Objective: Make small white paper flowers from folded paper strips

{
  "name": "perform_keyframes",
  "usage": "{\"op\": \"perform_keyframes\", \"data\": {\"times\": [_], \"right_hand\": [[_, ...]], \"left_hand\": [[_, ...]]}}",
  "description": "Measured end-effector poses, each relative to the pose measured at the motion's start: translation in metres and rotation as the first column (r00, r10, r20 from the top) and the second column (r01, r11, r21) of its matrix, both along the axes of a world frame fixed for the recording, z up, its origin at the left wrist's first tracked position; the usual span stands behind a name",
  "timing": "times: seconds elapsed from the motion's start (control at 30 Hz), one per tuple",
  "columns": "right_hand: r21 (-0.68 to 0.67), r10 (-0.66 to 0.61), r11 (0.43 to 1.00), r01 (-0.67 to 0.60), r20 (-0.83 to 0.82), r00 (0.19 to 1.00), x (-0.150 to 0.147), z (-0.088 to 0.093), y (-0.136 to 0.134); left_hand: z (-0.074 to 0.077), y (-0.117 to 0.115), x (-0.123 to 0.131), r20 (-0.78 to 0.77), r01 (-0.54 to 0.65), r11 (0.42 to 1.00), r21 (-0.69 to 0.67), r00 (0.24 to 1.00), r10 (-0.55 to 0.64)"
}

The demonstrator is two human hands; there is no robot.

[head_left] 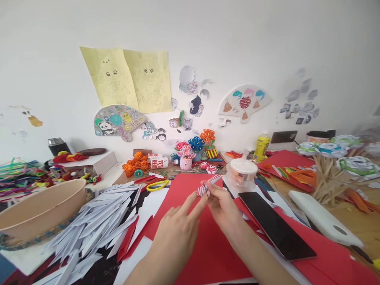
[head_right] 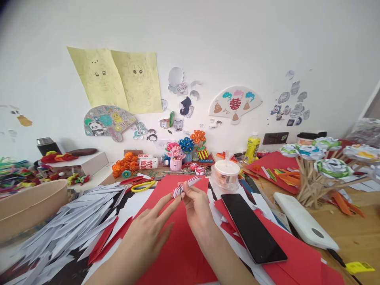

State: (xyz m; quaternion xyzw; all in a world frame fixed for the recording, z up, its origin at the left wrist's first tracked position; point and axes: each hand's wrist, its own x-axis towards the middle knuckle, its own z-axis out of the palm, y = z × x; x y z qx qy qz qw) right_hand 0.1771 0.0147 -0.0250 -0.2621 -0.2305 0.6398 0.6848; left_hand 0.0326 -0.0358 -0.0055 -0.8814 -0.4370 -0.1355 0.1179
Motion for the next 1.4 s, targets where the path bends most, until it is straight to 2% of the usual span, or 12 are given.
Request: {"op": "perform_keyframes", "data": {"times": [0.1, 0.17, 0.3, 0.43, 0.53, 0.6, 0.8, 0.9, 1.03, 1.1, 1.23, 1.4], "right_hand": [[0.020, 0.056, 0.998, -0.056, -0.029, 0.998, -0.001, 0.005, -0.002], [0.018, 0.096, 0.995, -0.096, -0.019, 0.995, 0.000, 0.009, -0.004], [-0.003, 0.178, 0.984, -0.178, 0.054, 0.983, 0.003, 0.014, -0.005], [-0.020, 0.273, 0.962, -0.273, 0.115, 0.955, 0.009, 0.017, -0.006], [0.028, 0.353, 0.930, -0.366, 0.205, 0.913, 0.015, 0.021, -0.007], [0.037, 0.394, 0.906, -0.423, 0.295, 0.870, 0.019, 0.023, -0.008], [0.029, 0.438, 0.830, -0.557, 0.583, 0.684, 0.019, 0.025, -0.011], [0.023, 0.433, 0.830, -0.557, 0.603, 0.670, 0.016, 0.024, -0.012], [0.043, 0.453, 0.799, -0.599, 0.613, 0.648, 0.012, 0.023, -0.013], [0.063, 0.412, 0.820, -0.569, 0.624, 0.664, 0.011, 0.021, -0.013], [0.095, 0.329, 0.883, -0.459, 0.572, 0.751, 0.005, 0.016, -0.011], [0.119, 0.178, 0.944, -0.307, 0.599, 0.780, -0.003, 0.016, -0.013]], "left_hand": [[-0.003, 0.002, 0.001, 0.164, -0.007, 0.999, -0.052, 0.986, 0.016], [-0.003, 0.004, 0.001, 0.303, 0.033, 0.991, -0.126, 0.953, 0.007], [0.005, 0.007, -0.003, 0.630, 0.214, 0.945, -0.247, 0.776, -0.011], [0.017, 0.011, -0.012, 0.781, 0.315, 0.880, -0.355, 0.618, 0.093], [0.026, 0.015, -0.021, 0.812, 0.328, 0.839, -0.433, 0.546, 0.206], [0.030, 0.017, -0.027, 0.808, 0.321, 0.824, -0.467, 0.533, 0.250], [0.032, 0.017, -0.031, 0.808, 0.396, 0.790, -0.468, 0.553, 0.202], [0.026, 0.016, -0.031, 0.793, 0.415, 0.761, -0.499, 0.574, 0.206], [0.022, 0.015, -0.032, 0.780, 0.428, 0.727, -0.537, 0.579, 0.235], [0.023, 0.014, -0.031, 0.780, 0.428, 0.717, -0.551, 0.569, 0.260], [0.028, 0.011, -0.028, 0.830, 0.498, 0.680, -0.538, 0.454, 0.324], [0.024, 0.008, -0.027, 0.834, 0.533, 0.657, -0.533, 0.202, 0.513]]}}
